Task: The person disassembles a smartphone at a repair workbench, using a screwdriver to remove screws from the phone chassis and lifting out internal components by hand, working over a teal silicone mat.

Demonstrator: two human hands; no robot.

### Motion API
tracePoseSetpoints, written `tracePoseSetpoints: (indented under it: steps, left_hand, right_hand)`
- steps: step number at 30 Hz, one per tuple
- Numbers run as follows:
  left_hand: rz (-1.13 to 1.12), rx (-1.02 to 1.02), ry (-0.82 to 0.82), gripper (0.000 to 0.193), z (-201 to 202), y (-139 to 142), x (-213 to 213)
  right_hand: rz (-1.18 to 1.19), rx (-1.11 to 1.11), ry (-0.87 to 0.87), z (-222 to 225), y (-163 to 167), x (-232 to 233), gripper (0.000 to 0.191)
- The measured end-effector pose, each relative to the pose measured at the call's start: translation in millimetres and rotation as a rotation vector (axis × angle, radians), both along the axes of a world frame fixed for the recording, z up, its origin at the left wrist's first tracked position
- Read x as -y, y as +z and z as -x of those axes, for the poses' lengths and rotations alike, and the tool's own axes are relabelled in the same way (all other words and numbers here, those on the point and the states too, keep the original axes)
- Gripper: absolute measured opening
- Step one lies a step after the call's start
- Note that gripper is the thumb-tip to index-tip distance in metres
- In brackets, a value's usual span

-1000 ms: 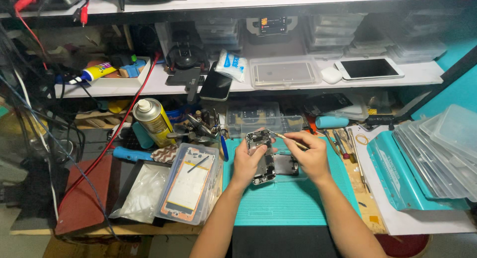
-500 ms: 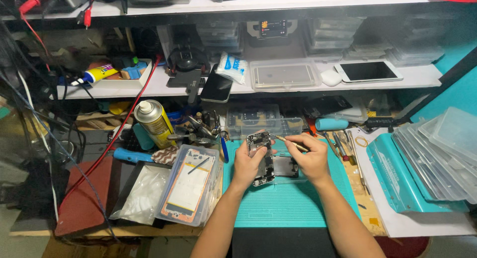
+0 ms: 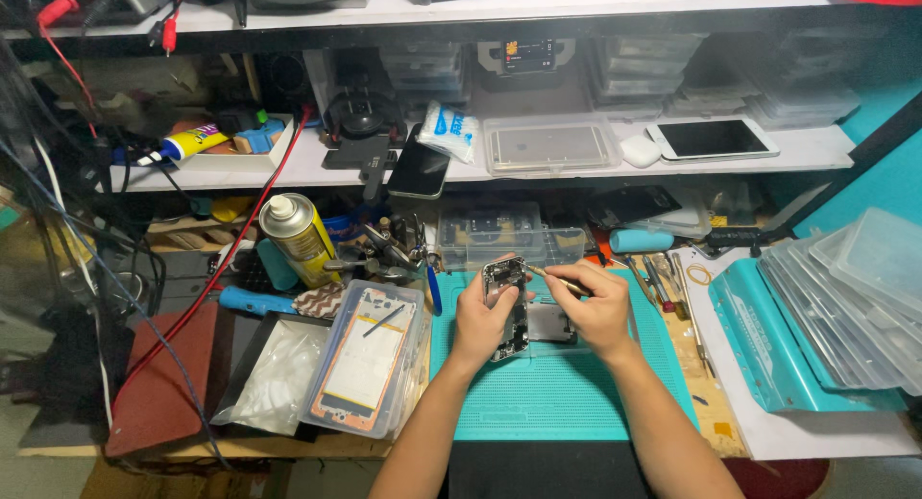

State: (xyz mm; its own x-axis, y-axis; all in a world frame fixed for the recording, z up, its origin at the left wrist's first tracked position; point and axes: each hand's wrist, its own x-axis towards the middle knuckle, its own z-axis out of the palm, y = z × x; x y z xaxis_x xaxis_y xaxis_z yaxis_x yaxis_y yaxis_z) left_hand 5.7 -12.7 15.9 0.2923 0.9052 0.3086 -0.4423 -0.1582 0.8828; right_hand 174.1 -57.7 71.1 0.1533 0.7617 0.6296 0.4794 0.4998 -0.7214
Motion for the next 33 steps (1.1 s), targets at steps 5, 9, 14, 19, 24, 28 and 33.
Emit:
tracePoseSetpoints:
  steps: [5,9,14,19,24,28,33]
  left_hand:
    - [-0.013,-0.037,0.012,0.045,0.3,0.3,0.6]
    - [-0.029,-0.044,0.026,0.045,0.2,0.9,1.4]
    - [-0.036,-0.073,0.046,0.045,1.3,2.5,3.1]
    - [-0.049,-0.077,0.056,0.045,2.7,4.6,4.2]
    - [-0.057,-0.084,0.067,0.044,4.9,6.4,4.3]
    - [-0.049,-0.081,0.071,0.044,5.4,7.5,4.7]
    - [-0.085,-0.139,0.1,0.044,6.6,9.8,5.7]
  right_hand:
    - [0.0,0.014,0.001,-0.3,0.0,0.0,0.015]
    - [-0.002,0.02,-0.004,0.3,-1.0,0.3,0.014]
    - [0.008,-0.004,-0.005,2.4,-2.0,1.4,0.014]
    - [0.013,-0.017,-0.012,4.2,-3.6,1.7,0.013]
    - [0.01,-0.042,-0.01,6.8,-5.6,1.2,0.013]
    - [0.016,-0.04,-0.008,8.1,-5.6,1.1,0.012]
    - [0.008,-0.012,-0.026,9.3,-4.8,2.4,0.013]
